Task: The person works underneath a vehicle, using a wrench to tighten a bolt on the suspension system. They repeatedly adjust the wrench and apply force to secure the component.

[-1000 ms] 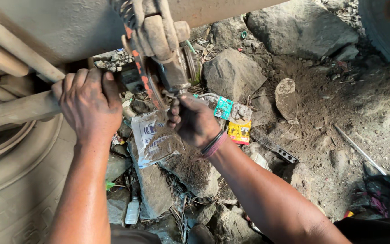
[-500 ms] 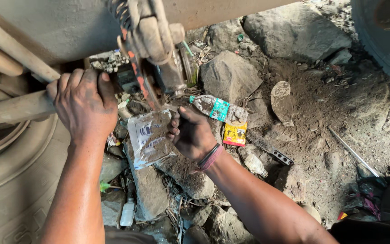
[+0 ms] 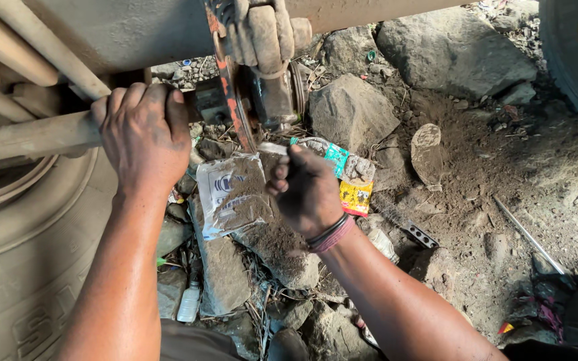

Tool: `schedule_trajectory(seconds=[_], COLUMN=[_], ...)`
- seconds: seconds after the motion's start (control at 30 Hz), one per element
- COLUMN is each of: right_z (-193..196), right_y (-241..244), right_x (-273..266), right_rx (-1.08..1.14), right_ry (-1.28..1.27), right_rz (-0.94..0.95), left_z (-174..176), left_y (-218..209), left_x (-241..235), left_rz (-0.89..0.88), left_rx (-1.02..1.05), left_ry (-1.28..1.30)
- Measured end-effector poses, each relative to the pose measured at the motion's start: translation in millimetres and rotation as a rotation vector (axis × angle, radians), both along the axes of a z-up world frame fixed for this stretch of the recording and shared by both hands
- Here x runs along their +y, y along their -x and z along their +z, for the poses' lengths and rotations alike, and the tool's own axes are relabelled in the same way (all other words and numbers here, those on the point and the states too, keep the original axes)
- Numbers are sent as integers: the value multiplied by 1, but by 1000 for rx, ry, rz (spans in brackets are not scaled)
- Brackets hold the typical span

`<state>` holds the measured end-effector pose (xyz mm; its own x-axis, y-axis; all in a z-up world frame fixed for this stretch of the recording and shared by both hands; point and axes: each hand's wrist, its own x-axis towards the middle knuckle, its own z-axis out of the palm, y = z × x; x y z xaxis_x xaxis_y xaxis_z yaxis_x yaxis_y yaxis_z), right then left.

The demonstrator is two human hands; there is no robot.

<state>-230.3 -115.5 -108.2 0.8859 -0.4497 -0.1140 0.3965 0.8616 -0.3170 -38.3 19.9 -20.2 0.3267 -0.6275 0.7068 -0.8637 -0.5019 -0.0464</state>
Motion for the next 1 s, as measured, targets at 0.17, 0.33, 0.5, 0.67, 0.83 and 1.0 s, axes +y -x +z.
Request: schedule_trajectory(seconds=[0.17,0.33,0.5,0.67,0.83,1.0], right_z=[26,52,66,71,67,61], right_y=[11,25,21,28,21,24], right_x=[1,9,0,5,-2,6], right_rx=[251,402,385,446,395,340], right_ry=[577,1447,1858,1698,1759,1695], right_rz=[-390,-695,-728,-790,-739,-861], left_z=[4,3,2,2,2,1], left_y=[2,1,2,0,1,-1], left_x=[0,0,-1,0,-1,0], left_rz=[-4,-23,-12,-29,-17,-18], left_rx=[39,19,38,55,33,29], left_ry=[-22,-10,-8,1,2,-11])
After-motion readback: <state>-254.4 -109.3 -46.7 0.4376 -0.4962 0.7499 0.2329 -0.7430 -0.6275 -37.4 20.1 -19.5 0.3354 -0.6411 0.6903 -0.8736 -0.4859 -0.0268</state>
